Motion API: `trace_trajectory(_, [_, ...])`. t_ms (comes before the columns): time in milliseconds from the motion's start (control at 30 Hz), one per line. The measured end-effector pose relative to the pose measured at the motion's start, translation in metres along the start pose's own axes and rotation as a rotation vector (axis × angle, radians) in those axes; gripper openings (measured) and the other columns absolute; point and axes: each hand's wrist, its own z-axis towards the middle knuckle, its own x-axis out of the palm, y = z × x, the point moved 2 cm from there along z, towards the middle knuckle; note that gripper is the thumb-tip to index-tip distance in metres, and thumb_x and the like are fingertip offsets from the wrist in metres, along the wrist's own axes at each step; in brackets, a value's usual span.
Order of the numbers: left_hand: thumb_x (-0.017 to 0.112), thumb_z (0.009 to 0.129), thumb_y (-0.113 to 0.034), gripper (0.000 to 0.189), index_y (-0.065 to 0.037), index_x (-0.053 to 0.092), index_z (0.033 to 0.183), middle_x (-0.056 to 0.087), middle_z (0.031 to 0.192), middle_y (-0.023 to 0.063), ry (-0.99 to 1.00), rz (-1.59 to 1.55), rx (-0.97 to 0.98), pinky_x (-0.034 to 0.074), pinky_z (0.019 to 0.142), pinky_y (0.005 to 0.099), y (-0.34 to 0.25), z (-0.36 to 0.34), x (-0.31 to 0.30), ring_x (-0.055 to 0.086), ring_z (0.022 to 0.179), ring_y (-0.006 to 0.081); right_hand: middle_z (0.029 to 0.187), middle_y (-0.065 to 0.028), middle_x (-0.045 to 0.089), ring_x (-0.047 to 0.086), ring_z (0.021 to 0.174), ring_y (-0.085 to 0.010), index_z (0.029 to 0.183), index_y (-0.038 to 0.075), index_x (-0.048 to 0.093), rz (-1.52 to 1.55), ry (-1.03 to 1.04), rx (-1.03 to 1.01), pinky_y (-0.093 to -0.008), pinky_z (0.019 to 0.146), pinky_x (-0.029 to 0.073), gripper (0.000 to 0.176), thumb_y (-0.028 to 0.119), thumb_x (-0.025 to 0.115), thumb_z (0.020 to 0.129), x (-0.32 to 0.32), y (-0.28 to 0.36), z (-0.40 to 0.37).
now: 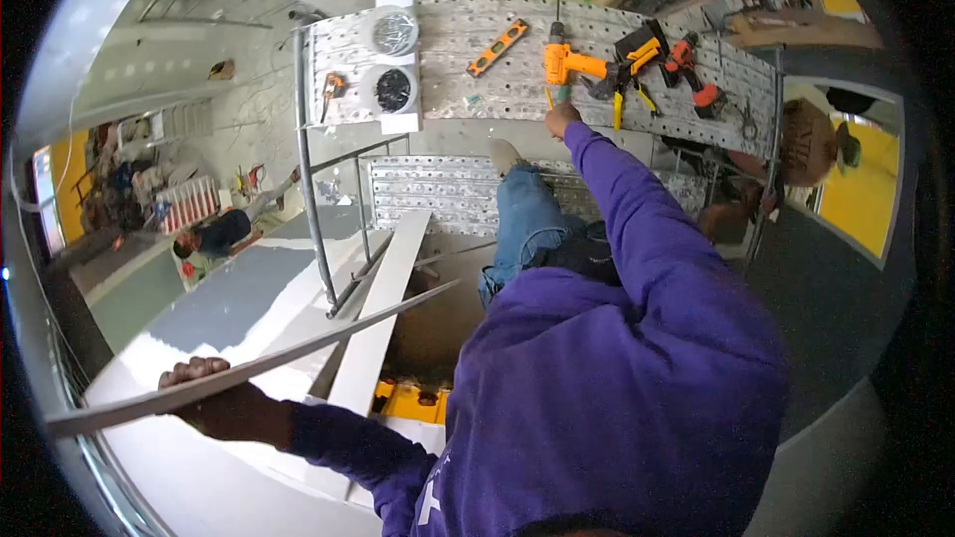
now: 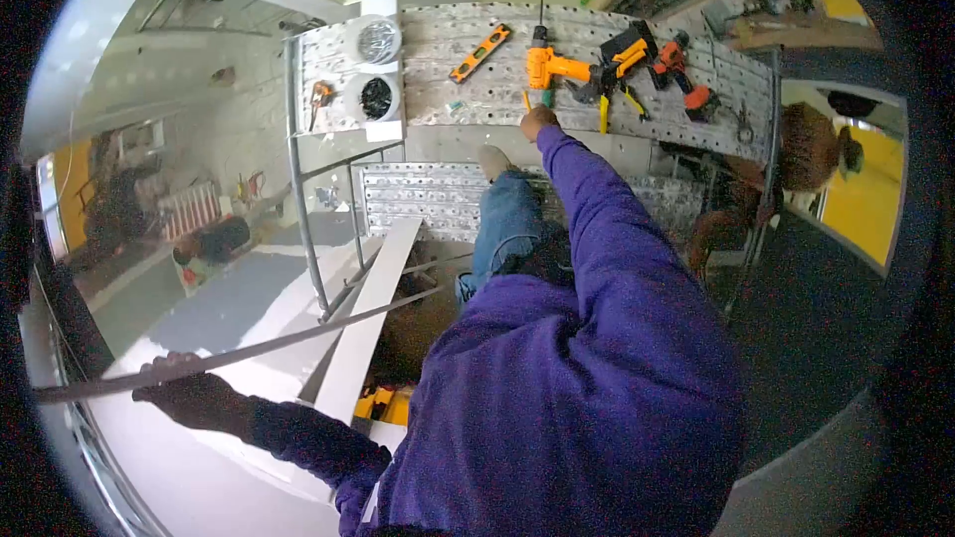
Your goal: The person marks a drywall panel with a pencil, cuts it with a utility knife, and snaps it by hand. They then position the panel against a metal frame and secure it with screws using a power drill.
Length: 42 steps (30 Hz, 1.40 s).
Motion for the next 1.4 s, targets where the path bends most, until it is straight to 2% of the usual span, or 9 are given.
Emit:
trace_trajectory(200, [0.036, 0.107, -0.026, 0.029, 0.000, 0.049, 0.106, 0.051, 0.085, 0.0094, -0.095, 1.014, 0.092, 0.052, 0.063, 0.0296, 0.070, 0.065, 0.041, 0.057, 0.078, 0.0193, 0.120, -0.0249, 0.064, 0.063, 0.114, -0.0359, 0.121, -0.001, 0.060, -0.033, -0.015, 0.095, -0.0450, 0.095, 0.053, 0.037, 0.022, 0.054, 0.094, -0.020, -0.020, 0.004])
trace_trajectory(300, [0.036, 0.105, -0.024, 0.026, 0.000, 0.046, 0.103, 0.048, 0.081, 0.0084, -0.167, 0.306, -0.120, 0.050, 0.062, 0.0282, 0.140, 0.084, 0.047, 0.054, 0.072, 0.0199, 0.119, -0.0248, 0.065, 0.063, 0.112, -0.0391, 0.122, -0.001, 0.058, 0.041, 0.000, 0.293, -0.0464, 0.093, 0.053, 0.038, 0.017, 0.062, 0.089, -0.012, -0.053, 0.040])
trace_trajectory(433, [0.038, 0.104, -0.025, 0.024, -0.002, 0.043, 0.106, 0.045, 0.080, 0.0063, -0.237, 0.251, -0.244, 0.051, 0.067, 0.0310, 0.215, 0.096, 0.057, 0.052, 0.075, 0.0183, 0.121, -0.0242, 0.064, 0.062, 0.113, -0.0392, 0.126, 0.000, 0.057, 0.071, -0.104, 0.343, -0.0460, 0.095, 0.052, 0.040, 0.022, 0.057, 0.093, -0.010, -0.074, 0.068])
trace_trajectory(600, [0.040, 0.105, -0.034, 0.030, -0.004, 0.043, 0.105, 0.051, 0.084, 0.0075, 0.306, 1.236, 0.196, 0.051, 0.067, 0.0332, 0.283, 0.108, 0.087, 0.053, 0.069, 0.0177, 0.127, -0.0254, 0.060, 0.058, 0.116, -0.0410, 0.133, 0.000, 0.053, 0.274, -0.220, 0.294, -0.0479, 0.100, 0.048, 0.051, 0.034, 0.057, 0.095, -0.011, -0.077, 0.082])
trace_trajectory(800, [0.042, 0.106, -0.034, 0.034, -0.004, 0.051, 0.094, 0.054, 0.083, 0.0097, 0.091, 0.545, -0.316, 0.050, 0.067, 0.0334, 0.329, 0.120, 0.120, 0.053, 0.067, 0.0174, 0.126, -0.0216, 0.060, 0.059, 0.115, -0.0366, 0.131, 0.000, 0.053, 0.309, -0.417, 0.173, -0.0456, 0.096, 0.049, 0.050, 0.034, 0.060, 0.095, 0.031, -0.120, 0.054])
trace_trajectory(933, [0.042, 0.103, -0.025, 0.048, 0.007, 0.046, 0.139, 0.051, 0.138, 0.0274, 0.513, 1.302, -0.001, 0.042, 0.106, 0.0424, 0.338, 0.121, 0.105, 0.052, 0.122, 0.0315, 0.123, -0.0204, 0.062, 0.061, 0.111, -0.0349, 0.130, 0.000, 0.054, 0.331, -0.242, 0.257, -0.0430, 0.094, 0.050, 0.048, 0.033, 0.059, 0.096, 0.040, -0.141, -0.009])
trace_trajectory(967, [0.051, 0.103, -0.030, 0.042, 0.008, 0.057, 0.120, 0.059, 0.109, 0.0160, 0.712, 1.410, 0.468, 0.046, 0.085, 0.0369, 0.358, 0.134, 0.080, 0.055, 0.088, 0.0236, 0.122, -0.0200, 0.063, 0.061, 0.111, -0.0347, 0.129, -0.001, 0.054, 0.312, -0.224, 0.215, -0.0425, 0.094, 0.051, 0.047, 0.033, 0.059, 0.096, 0.052, -0.150, -0.023])
trace_trajectory(1033, [0.053, 0.102, -0.038, 0.050, 0.009, 0.058, 0.118, 0.061, 0.102, 0.0118, 0.278, 0.670, -0.411, 0.044, 0.080, 0.0334, 0.373, 0.129, 0.092, 0.054, 0.087, 0.0196, 0.121, -0.0197, 0.063, 0.062, 0.110, -0.0344, 0.128, -0.001, 0.055, 0.279, -0.156, 0.223, -0.0421, 0.094, 0.051, 0.048, 0.033, 0.059, 0.096, 0.066, -0.154, -0.050])
trace_trajectory(1400, [0.055, 0.099, -0.046, 0.049, 0.001, 0.059, 0.085, 0.045, 0.070, -0.0013, 0.804, 0.751, -0.432, 0.031, 0.059, 0.0291, 0.379, 0.095, 0.143, 0.039, 0.067, 0.0099, 0.117, -0.0182, 0.065, 0.063, 0.106, -0.0300, 0.117, -0.003, 0.061, 0.449, 0.053, 0.360, -0.0415, 0.092, 0.050, 0.050, 0.042, 0.053, 0.097, 0.180, -0.188, -0.249])
